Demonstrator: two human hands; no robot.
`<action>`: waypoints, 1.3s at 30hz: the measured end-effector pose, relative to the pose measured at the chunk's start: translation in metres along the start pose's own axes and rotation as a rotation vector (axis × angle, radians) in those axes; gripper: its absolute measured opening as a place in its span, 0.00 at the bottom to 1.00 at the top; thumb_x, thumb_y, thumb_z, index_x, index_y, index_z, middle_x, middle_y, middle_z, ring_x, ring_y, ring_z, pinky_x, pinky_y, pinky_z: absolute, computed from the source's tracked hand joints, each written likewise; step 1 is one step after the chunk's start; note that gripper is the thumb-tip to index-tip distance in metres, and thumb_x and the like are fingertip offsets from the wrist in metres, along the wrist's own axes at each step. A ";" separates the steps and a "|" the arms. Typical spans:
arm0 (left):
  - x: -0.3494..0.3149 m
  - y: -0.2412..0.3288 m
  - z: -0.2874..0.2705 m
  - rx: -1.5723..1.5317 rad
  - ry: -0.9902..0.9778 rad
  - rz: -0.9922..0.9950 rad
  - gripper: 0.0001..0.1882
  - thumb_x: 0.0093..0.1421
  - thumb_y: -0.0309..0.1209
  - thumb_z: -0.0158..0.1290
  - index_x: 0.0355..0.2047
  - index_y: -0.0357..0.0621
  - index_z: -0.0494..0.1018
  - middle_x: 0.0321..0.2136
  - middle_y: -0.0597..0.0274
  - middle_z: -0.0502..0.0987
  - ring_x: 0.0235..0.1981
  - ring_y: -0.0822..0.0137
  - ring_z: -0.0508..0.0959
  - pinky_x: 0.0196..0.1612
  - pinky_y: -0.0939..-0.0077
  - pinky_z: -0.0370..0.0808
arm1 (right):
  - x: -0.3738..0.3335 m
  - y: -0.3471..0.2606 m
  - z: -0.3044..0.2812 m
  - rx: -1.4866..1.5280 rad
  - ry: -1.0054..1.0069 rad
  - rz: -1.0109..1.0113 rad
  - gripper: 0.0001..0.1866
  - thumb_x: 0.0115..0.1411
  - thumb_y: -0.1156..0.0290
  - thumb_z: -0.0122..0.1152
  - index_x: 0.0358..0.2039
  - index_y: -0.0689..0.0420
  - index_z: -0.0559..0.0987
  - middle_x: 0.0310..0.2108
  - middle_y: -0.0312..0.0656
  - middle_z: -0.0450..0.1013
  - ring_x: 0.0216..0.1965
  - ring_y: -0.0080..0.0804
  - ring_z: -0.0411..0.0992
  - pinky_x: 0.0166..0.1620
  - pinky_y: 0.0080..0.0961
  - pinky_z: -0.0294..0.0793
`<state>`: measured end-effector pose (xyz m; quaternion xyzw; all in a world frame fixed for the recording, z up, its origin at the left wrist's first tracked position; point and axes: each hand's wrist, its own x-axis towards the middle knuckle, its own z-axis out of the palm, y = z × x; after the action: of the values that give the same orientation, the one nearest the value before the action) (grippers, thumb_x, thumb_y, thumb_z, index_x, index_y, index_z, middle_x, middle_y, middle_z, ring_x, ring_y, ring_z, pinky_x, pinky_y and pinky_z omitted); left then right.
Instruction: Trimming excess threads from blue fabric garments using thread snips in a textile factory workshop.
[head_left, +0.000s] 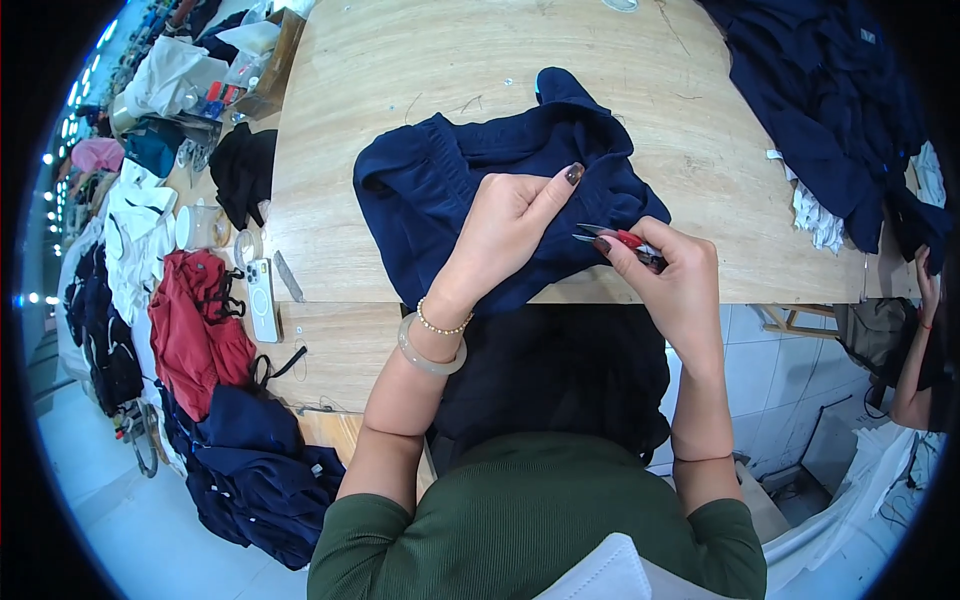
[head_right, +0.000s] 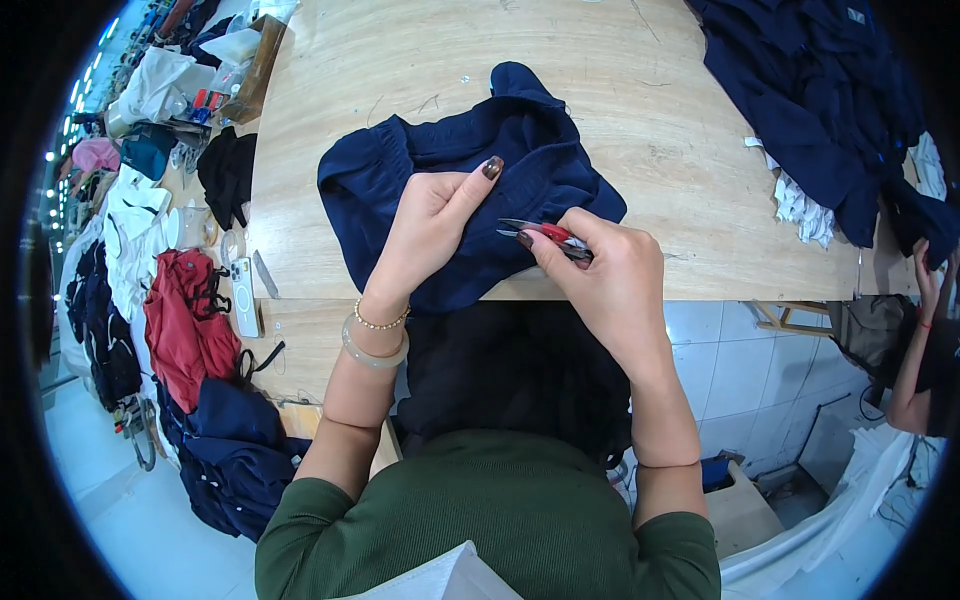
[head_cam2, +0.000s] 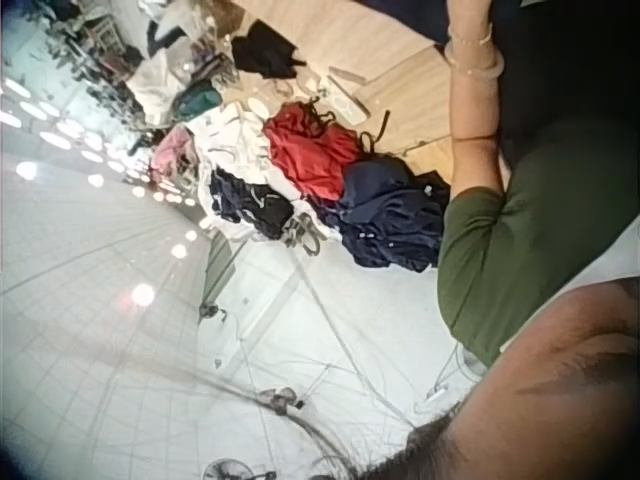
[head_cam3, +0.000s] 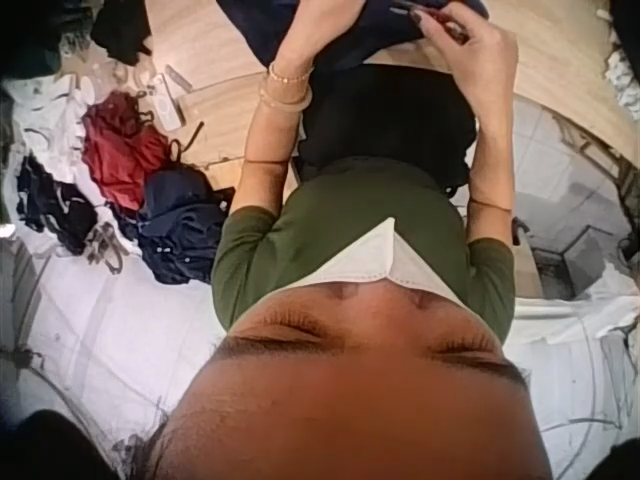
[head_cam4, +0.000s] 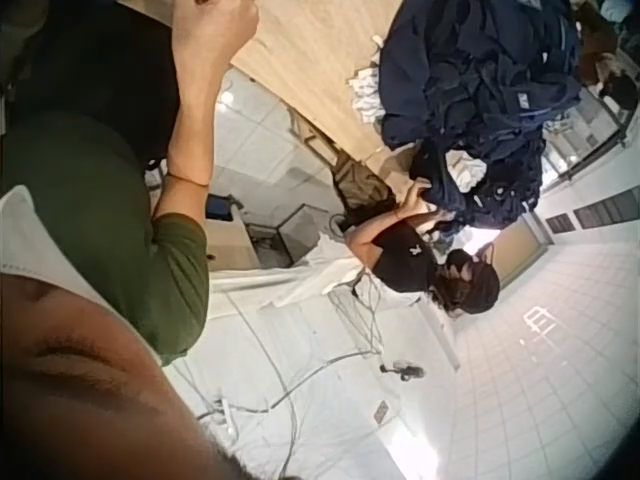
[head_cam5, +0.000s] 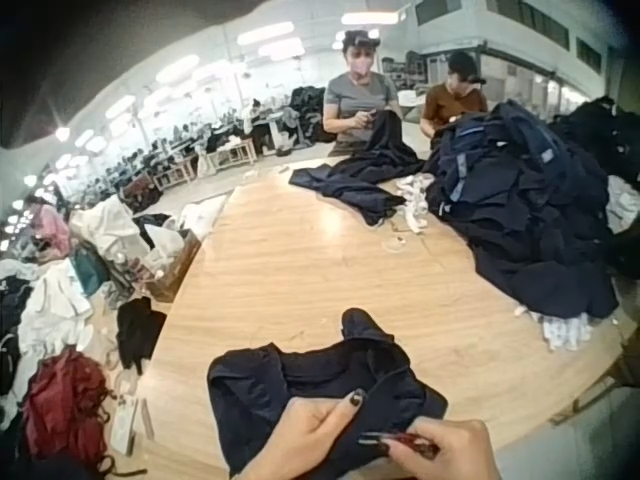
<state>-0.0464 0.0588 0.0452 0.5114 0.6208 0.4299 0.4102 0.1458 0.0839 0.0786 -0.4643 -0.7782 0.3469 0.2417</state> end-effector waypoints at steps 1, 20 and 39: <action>0.000 0.000 0.000 0.007 0.010 0.003 0.27 0.67 0.41 0.48 0.15 0.32 0.67 0.12 0.78 0.59 0.18 0.85 0.53 0.18 0.83 0.49 | 0.000 -0.001 0.000 -0.009 0.001 0.002 0.10 0.53 0.67 0.69 0.23 0.59 0.79 0.14 0.41 0.70 0.14 0.24 0.67 0.19 0.18 0.60; -0.001 -0.001 -0.002 -0.050 0.048 -0.022 0.28 0.68 0.42 0.47 0.15 0.34 0.68 0.12 0.79 0.59 0.17 0.85 0.53 0.18 0.83 0.49 | -0.001 0.010 0.019 0.388 -0.005 0.042 0.10 0.56 0.69 0.67 0.24 0.62 0.79 0.13 0.30 0.62 0.18 0.13 0.56 0.21 0.15 0.52; 0.002 -0.007 0.009 0.001 0.116 0.031 0.30 0.66 0.42 0.49 0.12 0.32 0.60 0.10 0.63 0.50 0.15 0.76 0.49 0.16 0.72 0.49 | 0.002 0.011 0.027 0.536 0.047 0.013 0.08 0.56 0.72 0.65 0.25 0.61 0.78 0.18 0.30 0.68 0.20 0.12 0.61 0.24 0.12 0.57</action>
<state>-0.0396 0.0612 0.0360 0.4956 0.6356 0.4648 0.3666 0.1324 0.0813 0.0528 -0.3968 -0.6496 0.5313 0.3718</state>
